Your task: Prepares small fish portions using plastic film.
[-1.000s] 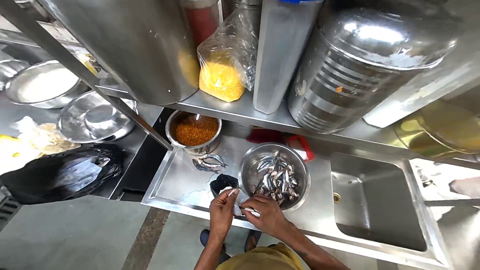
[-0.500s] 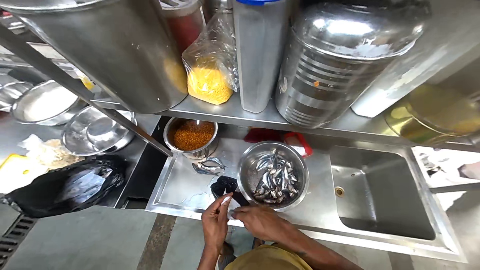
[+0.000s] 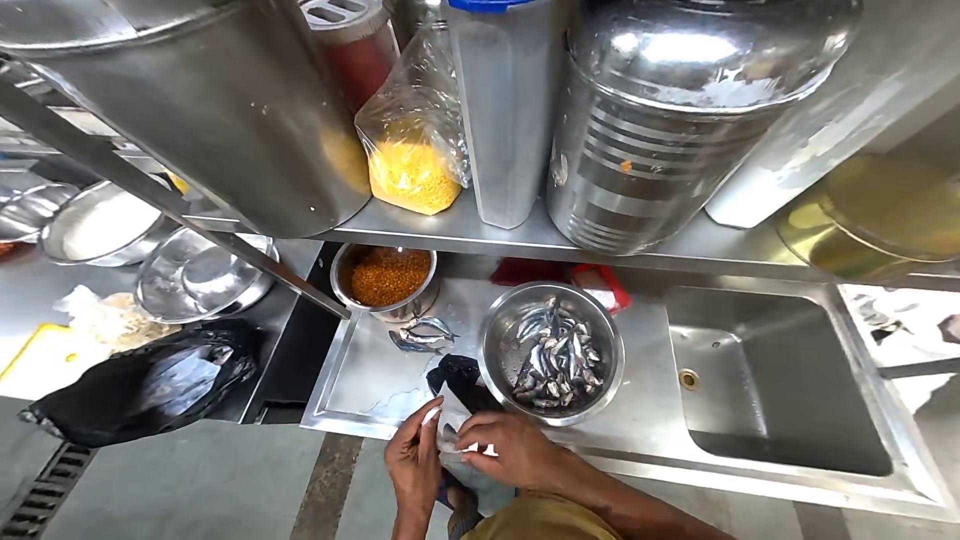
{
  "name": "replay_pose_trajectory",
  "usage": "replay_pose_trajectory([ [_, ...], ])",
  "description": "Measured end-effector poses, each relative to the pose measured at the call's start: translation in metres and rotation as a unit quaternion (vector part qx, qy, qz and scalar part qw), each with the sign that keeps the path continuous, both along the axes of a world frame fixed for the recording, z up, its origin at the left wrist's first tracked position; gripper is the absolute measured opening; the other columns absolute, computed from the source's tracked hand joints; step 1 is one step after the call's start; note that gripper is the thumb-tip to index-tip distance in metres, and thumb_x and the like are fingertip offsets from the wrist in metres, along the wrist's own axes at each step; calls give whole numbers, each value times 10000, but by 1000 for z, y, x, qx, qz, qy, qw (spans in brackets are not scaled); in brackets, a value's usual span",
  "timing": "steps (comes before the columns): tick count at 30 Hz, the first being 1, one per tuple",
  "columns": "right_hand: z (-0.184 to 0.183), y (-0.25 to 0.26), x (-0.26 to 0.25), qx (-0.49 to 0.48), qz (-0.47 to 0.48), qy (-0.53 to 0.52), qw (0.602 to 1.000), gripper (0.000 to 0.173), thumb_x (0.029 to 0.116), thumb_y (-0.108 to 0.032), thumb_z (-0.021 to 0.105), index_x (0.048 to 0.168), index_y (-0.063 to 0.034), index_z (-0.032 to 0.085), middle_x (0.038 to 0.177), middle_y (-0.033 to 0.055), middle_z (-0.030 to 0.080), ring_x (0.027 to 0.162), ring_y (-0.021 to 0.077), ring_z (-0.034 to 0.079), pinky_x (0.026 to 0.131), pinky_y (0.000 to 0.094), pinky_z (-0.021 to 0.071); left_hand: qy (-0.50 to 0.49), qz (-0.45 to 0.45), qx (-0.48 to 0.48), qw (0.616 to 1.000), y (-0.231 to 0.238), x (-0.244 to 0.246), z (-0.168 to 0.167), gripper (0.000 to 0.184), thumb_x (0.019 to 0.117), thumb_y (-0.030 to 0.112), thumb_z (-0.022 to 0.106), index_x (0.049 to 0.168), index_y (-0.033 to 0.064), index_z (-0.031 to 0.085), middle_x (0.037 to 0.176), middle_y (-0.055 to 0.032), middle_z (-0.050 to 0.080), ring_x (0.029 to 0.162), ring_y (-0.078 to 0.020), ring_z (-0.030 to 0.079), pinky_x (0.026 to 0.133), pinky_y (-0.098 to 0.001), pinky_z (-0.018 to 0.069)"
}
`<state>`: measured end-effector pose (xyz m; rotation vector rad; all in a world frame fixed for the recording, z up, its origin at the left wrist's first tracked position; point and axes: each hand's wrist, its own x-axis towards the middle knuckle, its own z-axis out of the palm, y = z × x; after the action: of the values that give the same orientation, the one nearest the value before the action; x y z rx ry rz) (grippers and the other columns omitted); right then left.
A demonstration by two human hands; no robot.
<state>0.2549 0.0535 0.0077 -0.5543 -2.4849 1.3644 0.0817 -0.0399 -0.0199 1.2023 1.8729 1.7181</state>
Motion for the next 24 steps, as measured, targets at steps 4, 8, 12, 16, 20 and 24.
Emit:
replay_pose_trajectory([
  [4, -5, 43, 16, -58, -110, -3, 992, 257, 1012, -353, 633, 1096, -156, 774, 1036, 9, 736, 847, 101, 690, 800, 315, 593, -9, 14, 1, 1000, -3, -6, 8, 214, 1002, 80, 587, 1120, 10, 751, 887, -13, 738, 581, -16, 578, 520, -165, 491],
  [8, -33, 100, 36, -8, -207, -178, 962, 228, 1001, -276, 644, 1149, -138, 749, 1074, 63, 736, 969, 214, 710, 926, 468, 572, -3, 28, 22, 999, -3, -7, 16, 215, 1002, 76, 574, 1112, -6, 740, 886, 4, 733, 550, 16, 543, 483, -140, 459],
  [12, -24, 98, 20, -129, -207, -73, 967, 225, 966, -314, 718, 1116, -150, 750, 1003, -4, 758, 895, 110, 728, 860, 372, 616, -1, 60, 30, 998, -4, -9, 20, 213, 998, 67, 573, 1101, -3, 747, 855, 5, 726, 547, 7, 539, 487, -143, 456],
  [16, 12, 52, -22, -149, -88, -4, 985, 441, 882, -443, 798, 1210, -158, 720, 1113, 12, 729, 952, 125, 717, 823, 363, 632, -29, 65, 26, 997, -4, -2, 20, 218, 1006, 51, 560, 1108, -1, 746, 844, -16, 724, 547, -26, 566, 484, -170, 485],
  [20, 8, 36, -56, -26, -31, -64, 997, 280, 999, -341, 607, 1175, -168, 740, 1063, 46, 715, 979, 184, 685, 900, 415, 564, -46, 24, 30, 998, -3, 3, 26, 224, 984, 139, 642, 1140, 10, 739, 782, -14, 702, 535, -62, 583, 463, -208, 508],
  [24, 10, 38, -58, -97, -61, 19, 993, 208, 976, -136, 615, 1134, -129, 750, 1031, 33, 749, 942, 137, 708, 876, 384, 592, -132, 16, 64, 989, -25, -12, 12, 538, 1029, 423, 560, 1376, 13, 583, 828, 10, 655, 703, -87, 609, 669, -243, 536],
])
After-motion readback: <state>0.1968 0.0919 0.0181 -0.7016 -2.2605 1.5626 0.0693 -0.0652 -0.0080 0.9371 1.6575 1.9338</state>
